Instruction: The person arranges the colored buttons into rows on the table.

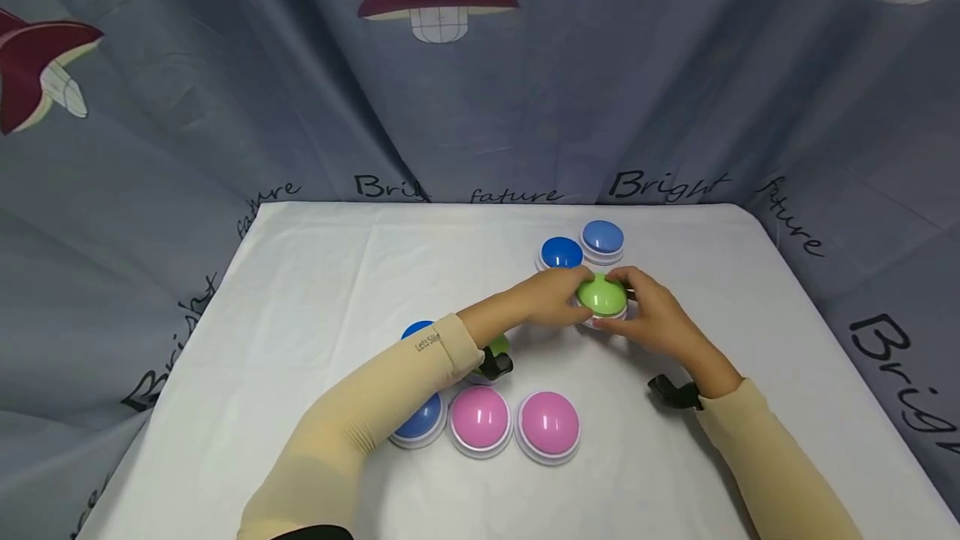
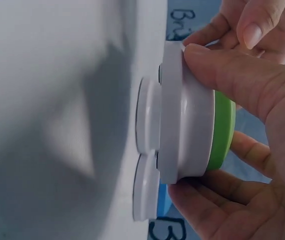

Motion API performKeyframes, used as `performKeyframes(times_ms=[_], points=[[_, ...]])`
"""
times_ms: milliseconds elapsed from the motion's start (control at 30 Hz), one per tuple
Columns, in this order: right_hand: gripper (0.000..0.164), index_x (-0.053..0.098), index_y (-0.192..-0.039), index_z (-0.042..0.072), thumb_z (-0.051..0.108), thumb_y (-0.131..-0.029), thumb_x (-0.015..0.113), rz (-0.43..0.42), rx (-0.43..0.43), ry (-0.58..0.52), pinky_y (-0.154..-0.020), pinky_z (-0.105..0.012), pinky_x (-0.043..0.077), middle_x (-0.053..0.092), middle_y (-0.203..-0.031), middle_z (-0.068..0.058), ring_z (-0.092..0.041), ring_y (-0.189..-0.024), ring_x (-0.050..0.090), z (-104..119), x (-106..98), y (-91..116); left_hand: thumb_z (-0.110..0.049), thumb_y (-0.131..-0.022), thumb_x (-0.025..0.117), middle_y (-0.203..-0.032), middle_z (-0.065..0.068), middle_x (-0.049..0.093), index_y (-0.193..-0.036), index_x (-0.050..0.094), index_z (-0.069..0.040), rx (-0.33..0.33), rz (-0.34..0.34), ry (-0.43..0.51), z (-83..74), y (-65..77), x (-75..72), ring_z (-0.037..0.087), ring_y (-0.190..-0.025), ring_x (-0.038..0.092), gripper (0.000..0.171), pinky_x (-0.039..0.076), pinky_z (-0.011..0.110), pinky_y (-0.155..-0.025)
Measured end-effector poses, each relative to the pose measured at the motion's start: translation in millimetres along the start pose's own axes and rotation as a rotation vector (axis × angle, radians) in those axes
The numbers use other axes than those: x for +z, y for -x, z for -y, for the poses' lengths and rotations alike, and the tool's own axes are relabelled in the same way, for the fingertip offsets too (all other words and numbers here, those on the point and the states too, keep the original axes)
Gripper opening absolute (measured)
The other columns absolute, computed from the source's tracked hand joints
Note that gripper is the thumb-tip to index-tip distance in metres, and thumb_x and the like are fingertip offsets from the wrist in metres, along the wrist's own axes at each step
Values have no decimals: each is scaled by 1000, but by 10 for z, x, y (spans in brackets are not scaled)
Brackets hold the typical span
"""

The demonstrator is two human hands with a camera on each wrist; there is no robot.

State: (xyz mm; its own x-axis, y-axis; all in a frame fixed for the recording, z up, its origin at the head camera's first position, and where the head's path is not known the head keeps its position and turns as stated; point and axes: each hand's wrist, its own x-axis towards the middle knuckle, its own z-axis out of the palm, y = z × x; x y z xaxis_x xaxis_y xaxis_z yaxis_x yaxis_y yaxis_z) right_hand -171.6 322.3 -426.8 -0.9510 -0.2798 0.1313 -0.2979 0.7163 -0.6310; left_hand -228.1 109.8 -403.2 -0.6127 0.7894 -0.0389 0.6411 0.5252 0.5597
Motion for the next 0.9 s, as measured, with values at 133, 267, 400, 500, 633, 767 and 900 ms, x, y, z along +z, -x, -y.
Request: performKeyframes(times_ms=[133,267,400,500,633,767,900], points=[[74,48,-128,1,29,-73,90,25,-9,-2,-98,-54,45,56,-125,-16,-38,-118,56,93,7,115,-27,-94,67,-125,3,60,-140,47,-3,32,10,1,-64,164,3,8,-104,55,55,42,16,-88],[76,48,-128,2,29,-71,91,46,-17,3,-97,-52,47,57,-124,-15,-37,-118,56,134,14,266,-28,-95,66,-125,4,61,-141,46,-3,68,51,-7,-175,308,23,7,-106,57,57,41,14,-88],[74,50,-125,2,22,-68,93,44,-74,9,-94,-47,49,58,-121,-11,-31,-114,58,159,35,414,-28,-96,64,-124,3,62,-143,44,-3,89,93,-30,-267,428,65,6,-103,57,56,41,13,-87],[72,51,-123,2,21,-67,93,41,-106,9,-93,-44,50,59,-118,-8,-27,-111,58,178,27,553,-18,-98,59,-127,2,62,-143,45,-4,100,130,-41,-335,488,116,6,-103,57,49,41,13,-90],[72,53,-124,5,25,-67,93,55,-107,7,-93,-42,49,60,-119,-5,-26,-112,59,210,21,715,2,-93,56,-132,-2,60,-144,48,-13,89,187,-51,-388,559,168,6,-106,56,54,42,14,-91],[72,53,-124,6,29,-68,92,75,-105,5,-93,-41,49,60,-121,-4,-26,-114,59,236,27,848,9,-87,58,-130,-4,61,-144,49,-18,70,234,-47,-419,613,188,6,-98,55,63,43,15,-81],[72,54,-124,7,29,-67,93,71,-119,12,-92,-41,50,60,-122,-2,-24,-114,58,271,50,939,9,-87,59,-125,-2,63,-144,49,-17,71,253,-21,-437,668,196,7,-91,55,63,43,15,-76]])
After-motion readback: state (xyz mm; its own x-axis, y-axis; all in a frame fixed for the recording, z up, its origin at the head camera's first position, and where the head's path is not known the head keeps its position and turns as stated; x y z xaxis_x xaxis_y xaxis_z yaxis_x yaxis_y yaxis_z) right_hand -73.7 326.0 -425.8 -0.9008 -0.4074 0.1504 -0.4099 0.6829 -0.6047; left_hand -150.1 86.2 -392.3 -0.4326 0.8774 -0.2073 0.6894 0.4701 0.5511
